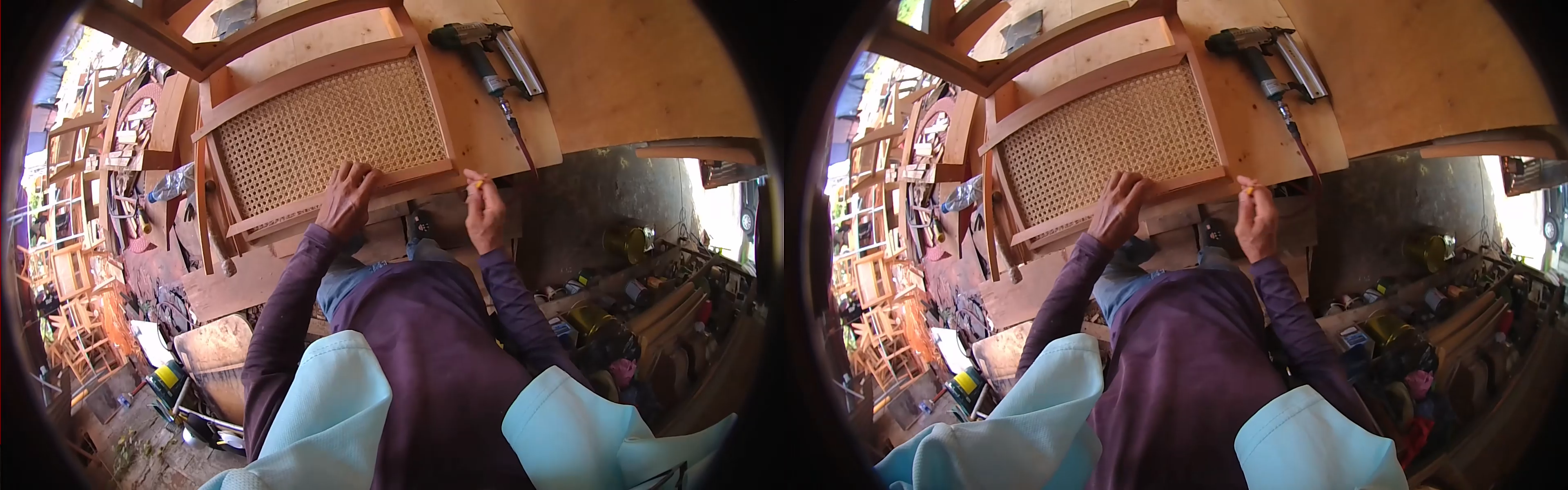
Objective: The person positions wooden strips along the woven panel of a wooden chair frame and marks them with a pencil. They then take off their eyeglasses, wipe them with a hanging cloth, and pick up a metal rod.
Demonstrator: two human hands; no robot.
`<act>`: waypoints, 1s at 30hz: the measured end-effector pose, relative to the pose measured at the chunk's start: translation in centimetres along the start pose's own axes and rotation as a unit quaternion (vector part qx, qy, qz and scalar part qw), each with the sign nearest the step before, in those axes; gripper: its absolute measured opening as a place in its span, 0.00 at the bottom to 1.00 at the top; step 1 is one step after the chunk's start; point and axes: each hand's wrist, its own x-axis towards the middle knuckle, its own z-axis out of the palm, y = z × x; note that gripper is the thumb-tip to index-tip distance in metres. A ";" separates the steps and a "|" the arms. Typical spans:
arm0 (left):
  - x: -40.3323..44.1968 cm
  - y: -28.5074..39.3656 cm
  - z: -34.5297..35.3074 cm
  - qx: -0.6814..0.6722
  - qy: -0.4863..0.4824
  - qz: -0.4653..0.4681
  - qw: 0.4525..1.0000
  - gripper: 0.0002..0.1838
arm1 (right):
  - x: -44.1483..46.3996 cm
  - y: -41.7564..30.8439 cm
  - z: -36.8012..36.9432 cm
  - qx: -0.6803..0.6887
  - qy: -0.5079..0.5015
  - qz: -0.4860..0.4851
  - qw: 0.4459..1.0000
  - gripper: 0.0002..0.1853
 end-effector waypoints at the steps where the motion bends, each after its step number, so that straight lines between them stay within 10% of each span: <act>1: 0.2 0.7 -0.4 -0.007 0.022 -0.006 1.000 0.19 | 0.1 0.3 -0.5 0.067 0.008 0.069 0.995 0.15; 10: 5.2 4.9 3.1 -0.012 0.078 0.048 0.996 0.16 | 4.6 1.9 -2.1 0.479 -0.022 0.246 0.842 0.11; 30: 0.4 2.3 3.9 -0.036 0.100 -0.053 0.993 0.20 | 5.9 6.8 0.4 0.362 -0.015 0.303 0.882 0.08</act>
